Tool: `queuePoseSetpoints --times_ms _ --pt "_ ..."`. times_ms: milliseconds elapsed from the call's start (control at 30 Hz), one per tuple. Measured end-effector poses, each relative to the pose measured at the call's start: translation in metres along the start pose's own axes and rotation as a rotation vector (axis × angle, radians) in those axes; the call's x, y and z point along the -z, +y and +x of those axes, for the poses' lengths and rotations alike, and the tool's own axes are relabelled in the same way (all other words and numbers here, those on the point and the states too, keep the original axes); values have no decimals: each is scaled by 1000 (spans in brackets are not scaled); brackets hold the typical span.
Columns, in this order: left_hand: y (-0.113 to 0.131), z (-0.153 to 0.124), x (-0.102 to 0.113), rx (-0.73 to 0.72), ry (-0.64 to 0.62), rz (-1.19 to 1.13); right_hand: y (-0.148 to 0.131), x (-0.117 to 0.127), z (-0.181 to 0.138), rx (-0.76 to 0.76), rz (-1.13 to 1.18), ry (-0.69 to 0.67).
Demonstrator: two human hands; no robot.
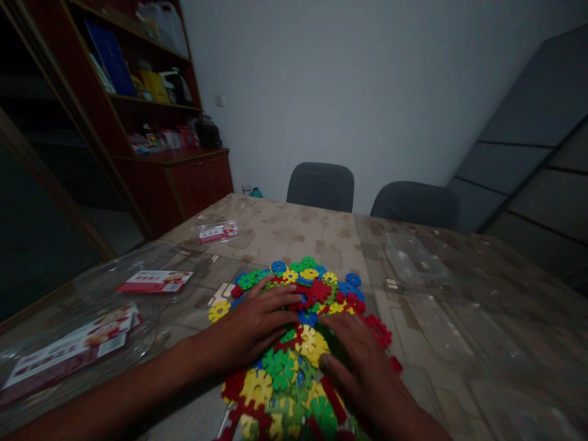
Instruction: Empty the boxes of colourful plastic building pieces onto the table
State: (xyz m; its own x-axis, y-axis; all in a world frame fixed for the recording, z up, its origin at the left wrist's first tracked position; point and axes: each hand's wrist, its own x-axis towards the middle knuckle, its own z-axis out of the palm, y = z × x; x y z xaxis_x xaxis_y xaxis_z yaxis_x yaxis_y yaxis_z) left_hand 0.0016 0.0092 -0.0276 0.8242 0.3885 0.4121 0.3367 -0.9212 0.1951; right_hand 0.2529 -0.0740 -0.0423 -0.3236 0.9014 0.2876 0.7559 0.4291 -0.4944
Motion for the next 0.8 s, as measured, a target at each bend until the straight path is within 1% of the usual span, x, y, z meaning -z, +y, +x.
queuePoseSetpoints --times_ms 100,233,400,567,700,800 --pt "1 0 -1 -7 5 -5 -10 -10 2 55 -101 -74" --pt "1 0 -1 -17 17 -3 -13 -14 6 48 -201 -78" --pt "0 0 -3 -27 11 2 -13 -12 7 60 -200 -75" --pt "-2 -2 -5 -23 6 -2 -6 -13 5 29 -115 -11" --pt "0 -1 -3 -37 -9 -8 3 -14 6 31 -83 67" --pt "1 -1 -2 -32 -24 0 6 -11 6 -7 -69 131"
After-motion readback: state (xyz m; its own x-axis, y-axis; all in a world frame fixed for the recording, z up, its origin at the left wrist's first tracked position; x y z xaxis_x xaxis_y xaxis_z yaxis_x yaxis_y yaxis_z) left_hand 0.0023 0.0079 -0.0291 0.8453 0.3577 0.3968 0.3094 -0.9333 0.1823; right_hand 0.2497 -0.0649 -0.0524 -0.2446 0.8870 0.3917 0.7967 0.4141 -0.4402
